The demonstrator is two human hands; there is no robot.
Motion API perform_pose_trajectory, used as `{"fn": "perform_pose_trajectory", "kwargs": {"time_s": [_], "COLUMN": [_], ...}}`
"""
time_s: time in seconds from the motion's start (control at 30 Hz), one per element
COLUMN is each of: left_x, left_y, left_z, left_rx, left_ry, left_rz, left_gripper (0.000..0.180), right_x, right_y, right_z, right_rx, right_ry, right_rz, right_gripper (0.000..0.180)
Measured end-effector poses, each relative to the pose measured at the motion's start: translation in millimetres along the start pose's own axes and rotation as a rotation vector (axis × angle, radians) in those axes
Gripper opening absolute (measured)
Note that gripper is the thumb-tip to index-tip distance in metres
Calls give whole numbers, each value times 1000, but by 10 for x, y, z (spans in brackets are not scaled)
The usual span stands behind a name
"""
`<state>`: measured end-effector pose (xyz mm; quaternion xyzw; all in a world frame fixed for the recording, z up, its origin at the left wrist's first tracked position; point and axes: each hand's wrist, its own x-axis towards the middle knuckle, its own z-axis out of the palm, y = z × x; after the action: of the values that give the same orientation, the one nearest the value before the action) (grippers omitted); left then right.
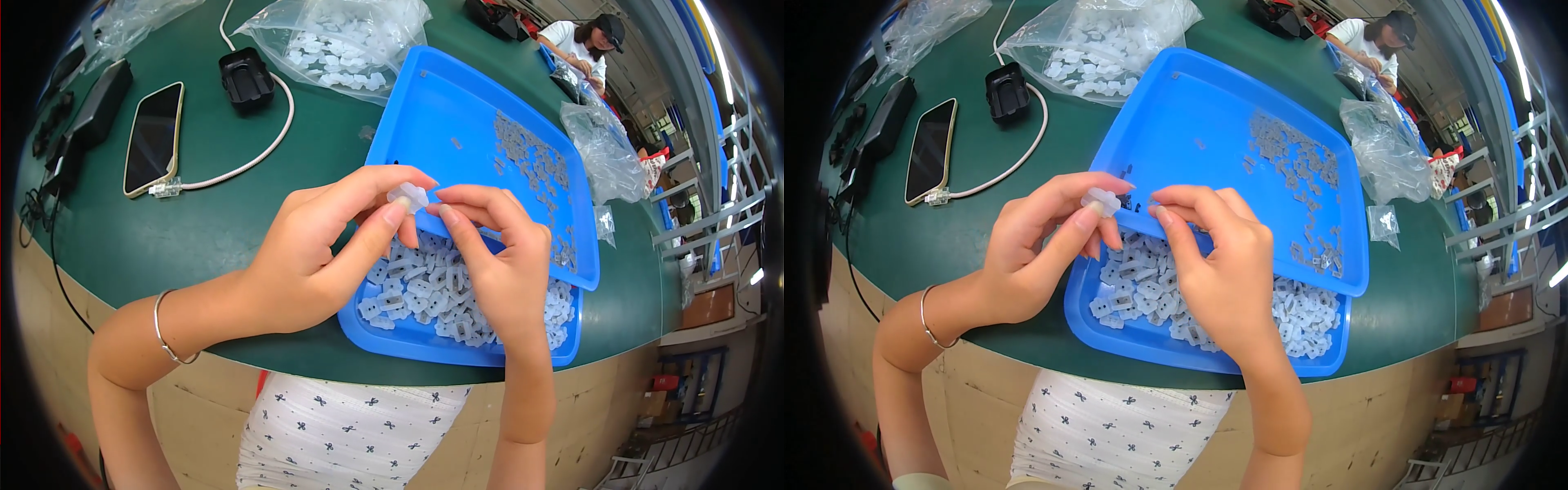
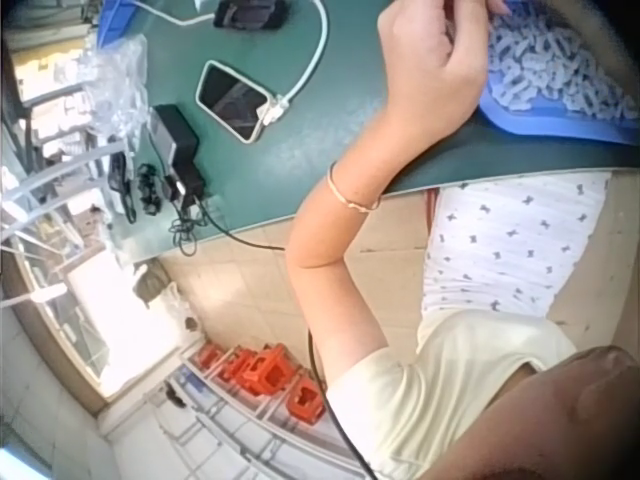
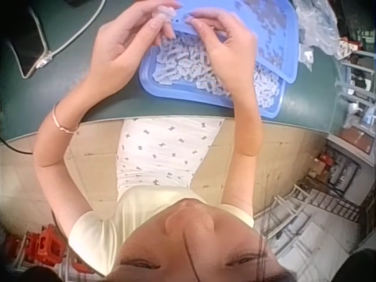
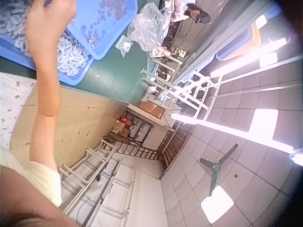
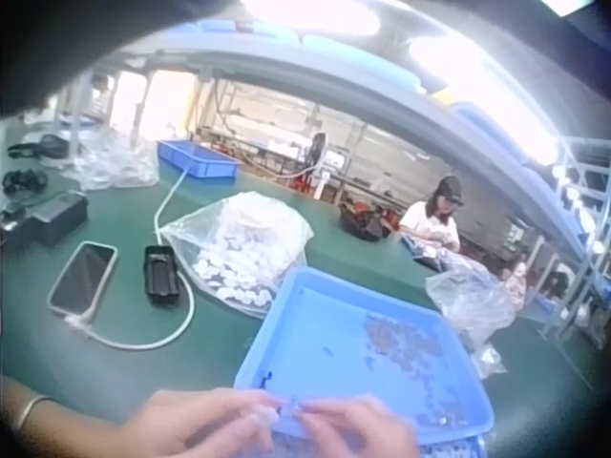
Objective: The person inserts small metal components into plastic housings by hand on a workbench.
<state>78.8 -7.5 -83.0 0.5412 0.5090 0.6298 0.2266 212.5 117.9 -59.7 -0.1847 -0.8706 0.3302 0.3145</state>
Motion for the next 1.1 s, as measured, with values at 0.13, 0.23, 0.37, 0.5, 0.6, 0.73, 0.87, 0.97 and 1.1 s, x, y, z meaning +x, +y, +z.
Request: {"fn": "perform_pose_trajectory", "kwargs": {"time_s": [0.13,0.23,0.37,0.5,0.6,0.73,0.87,0.97,1.1], "left_x": [-9,-1,3,-26,-20,-28,-21,-15,-35], "left_y": [31,11,-7,27,19,29,-8,74,49], "left_z": [-3,6,1,24,35,-19,7,17,24], "left_rx": [29,42,31,-43,-75,12,-28,-231,-198], "left_ry": [-27,-23,-10,36,-6,-96,-44,19,30], "left_rz": [-24,-14,-7,-11,-76,-11,-81,-257,-255], "left_gripper": [27,26,26,25,24,21,17,20,21], "right_x": [14,15,21,15,7,-24,-41,-41,-38], "right_y": [3,23,-51,-69,9,-33,-81,-83,-60], "right_z": [-38,-49,-63,-89,-104,-112,-83,-82,-64], "right_rx": [7,109,316,328,373,508,581,594,654], "right_ry": [-45,28,36,-1,-2,-36,-25,-4,26], "right_rz": [43,46,-1,-42,-86,-33,11,10,4], "right_gripper": [15,15,14,8,7,8,10,11,9]}}
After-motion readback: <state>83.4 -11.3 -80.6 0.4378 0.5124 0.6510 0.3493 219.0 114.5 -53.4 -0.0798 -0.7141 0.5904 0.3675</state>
